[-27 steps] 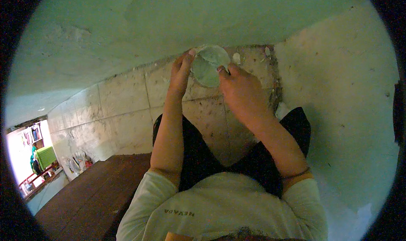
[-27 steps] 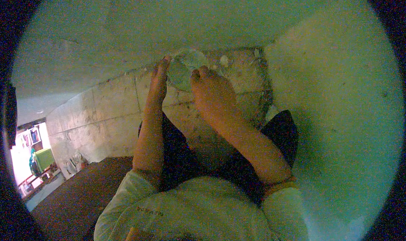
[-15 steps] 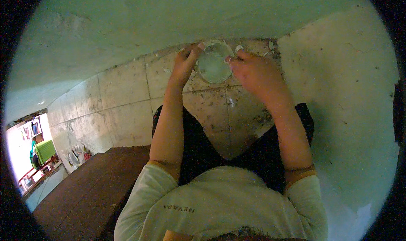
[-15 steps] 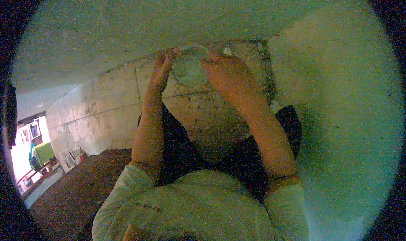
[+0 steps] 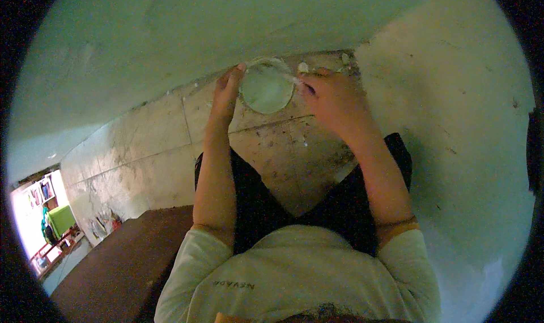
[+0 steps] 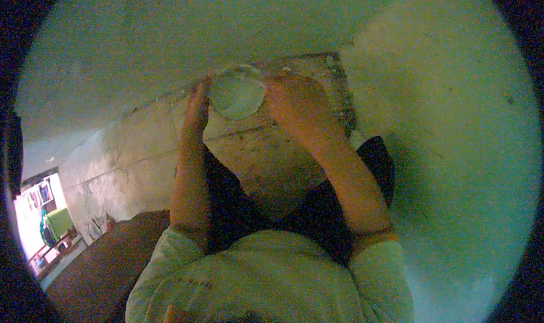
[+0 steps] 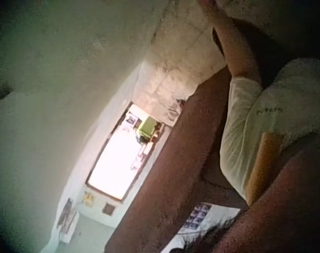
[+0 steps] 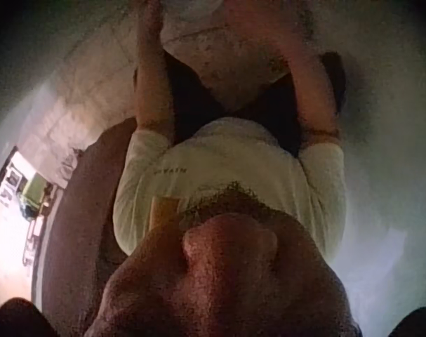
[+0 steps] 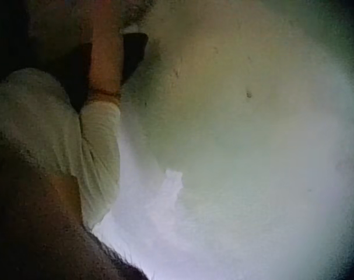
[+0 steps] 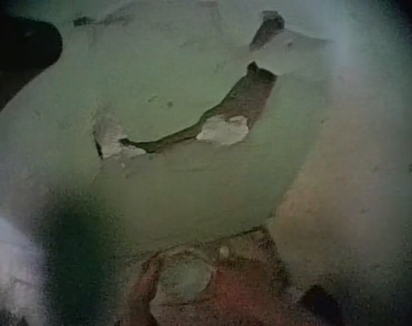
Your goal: The person uses a scraper to apply a white material from a container onto a damaged area of the ceiling, smoothing it over the surface.
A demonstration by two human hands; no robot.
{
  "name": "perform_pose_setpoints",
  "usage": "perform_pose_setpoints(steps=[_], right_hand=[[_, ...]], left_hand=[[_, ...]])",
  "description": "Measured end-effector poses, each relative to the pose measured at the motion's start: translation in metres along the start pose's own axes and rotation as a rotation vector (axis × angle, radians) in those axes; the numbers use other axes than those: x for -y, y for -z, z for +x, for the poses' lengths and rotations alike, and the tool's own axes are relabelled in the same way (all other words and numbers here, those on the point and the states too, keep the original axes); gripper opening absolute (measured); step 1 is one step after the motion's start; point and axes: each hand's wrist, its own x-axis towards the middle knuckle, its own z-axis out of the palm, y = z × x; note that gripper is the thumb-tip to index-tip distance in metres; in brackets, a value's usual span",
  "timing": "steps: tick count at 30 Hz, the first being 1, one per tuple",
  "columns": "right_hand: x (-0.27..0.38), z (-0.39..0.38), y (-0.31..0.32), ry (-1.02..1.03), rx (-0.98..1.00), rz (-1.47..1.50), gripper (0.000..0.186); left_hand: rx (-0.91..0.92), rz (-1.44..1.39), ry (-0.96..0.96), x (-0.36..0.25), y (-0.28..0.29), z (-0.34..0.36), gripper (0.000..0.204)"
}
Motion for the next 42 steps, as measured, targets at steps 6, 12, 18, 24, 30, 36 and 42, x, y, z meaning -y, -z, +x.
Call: perform_pose_setpoints(steps=[6, 12, 18, 24, 30, 36, 42], right_hand=[[0.003, -0.002, 0.003, -0.088, 0.098, 0.056, 0.029], [-0.006, -0.004, 0.004, -0.123, 0.089, 0.329, 0.029], [-0.009, -0.001, -0.004, -0.125, 0.118, 0.502, 0.028], [-0.014, -0.004, 0.013, -0.044, 0.09, 0.273, 0.03], [-0.02, -0.002, -0.001, -0.069, 0.138, 0.405, 0.03], [-0.017, -0.002, -0.014, -0.256, 0.231, 0.657, 0.031], [-0.008, -0.005, -0.04, -0.401, 0.246, 0.873, 0.029]], left_hand=[[0.006, -0.028, -0.074, 0.004, -0.003, 0.003, 0.069], [-0.007, -0.123, -0.057, 0.009, 0.001, 0.007, 0.067], [0.032, -0.265, -0.126, 0.016, -0.001, 0.014, 0.06], [0.052, -0.208, -0.166, 0.003, 0.0, 0.007, 0.059], [0.067, -0.304, -0.141, 0.013, 0.001, 0.02, 0.057], [-0.038, -0.279, -0.241, 0.017, -0.003, 0.027, 0.058], [-0.062, -0.303, -0.3, 0.025, -0.006, 0.028, 0.061]])
